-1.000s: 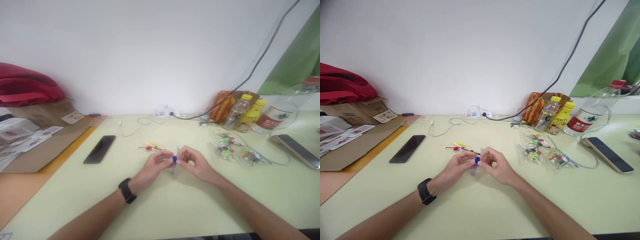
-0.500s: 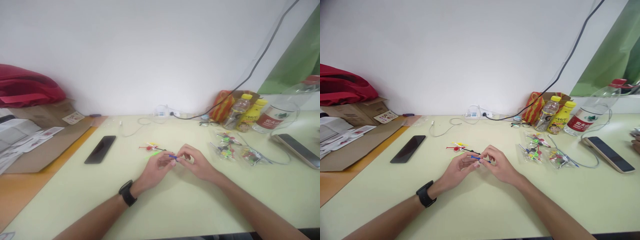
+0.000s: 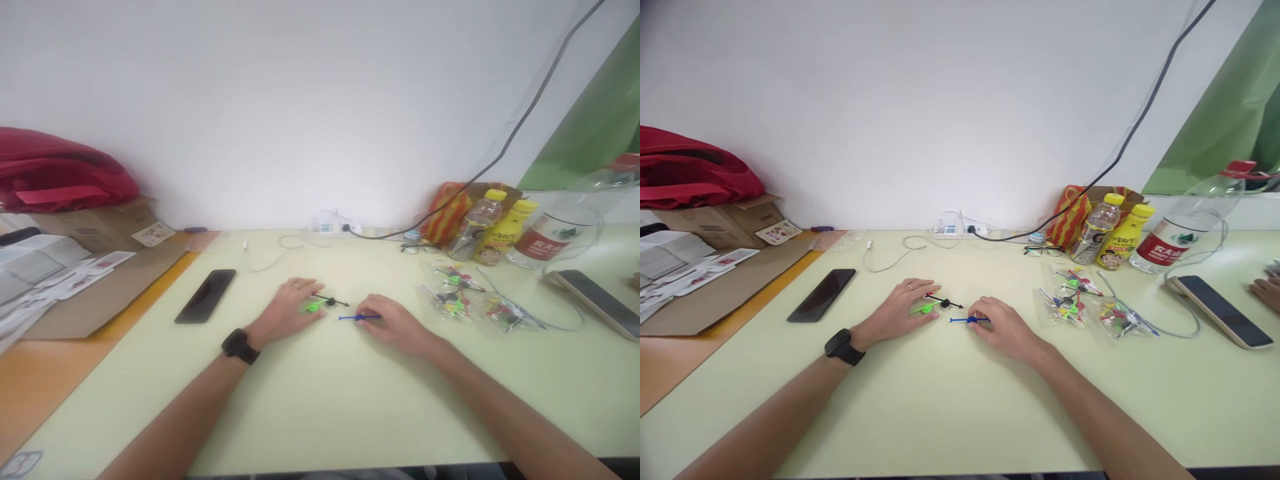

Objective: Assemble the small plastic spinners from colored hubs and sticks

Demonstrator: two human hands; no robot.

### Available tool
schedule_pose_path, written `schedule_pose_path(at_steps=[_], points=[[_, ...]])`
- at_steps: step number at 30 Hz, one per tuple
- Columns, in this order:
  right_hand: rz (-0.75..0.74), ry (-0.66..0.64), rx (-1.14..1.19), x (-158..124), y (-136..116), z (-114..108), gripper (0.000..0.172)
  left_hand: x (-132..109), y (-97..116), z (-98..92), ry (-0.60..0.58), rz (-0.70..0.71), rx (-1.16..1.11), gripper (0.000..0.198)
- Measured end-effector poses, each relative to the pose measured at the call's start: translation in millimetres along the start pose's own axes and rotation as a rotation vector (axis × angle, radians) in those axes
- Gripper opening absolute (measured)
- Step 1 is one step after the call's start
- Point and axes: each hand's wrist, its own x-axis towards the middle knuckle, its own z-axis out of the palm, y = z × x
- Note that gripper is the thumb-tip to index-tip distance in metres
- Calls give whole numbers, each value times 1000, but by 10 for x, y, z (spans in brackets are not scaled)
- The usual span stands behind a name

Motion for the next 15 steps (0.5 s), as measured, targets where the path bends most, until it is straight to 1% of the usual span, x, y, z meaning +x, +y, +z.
schedule_pose_path(at_steps=[2,4,6,9,11,15], points=[[-15,-2,26,6,27,9,11,11,5,37,-16,-5,-51,42],[-15,15,24,8,50,26,17,19,60,68,-21,15,-106,38],[-24,42,12,7,62,46,27,21,147,95,-44,53,-169,35],[-75,68,-1,3,60,60,41,17,300,137,-92,80,-264,34],[-96,56,1,5,54,50,41,15,394,166,-112,87,-314,35],[-59,-10,63,16,57,-3,28,18,493,209,-128,125,-363,37]])
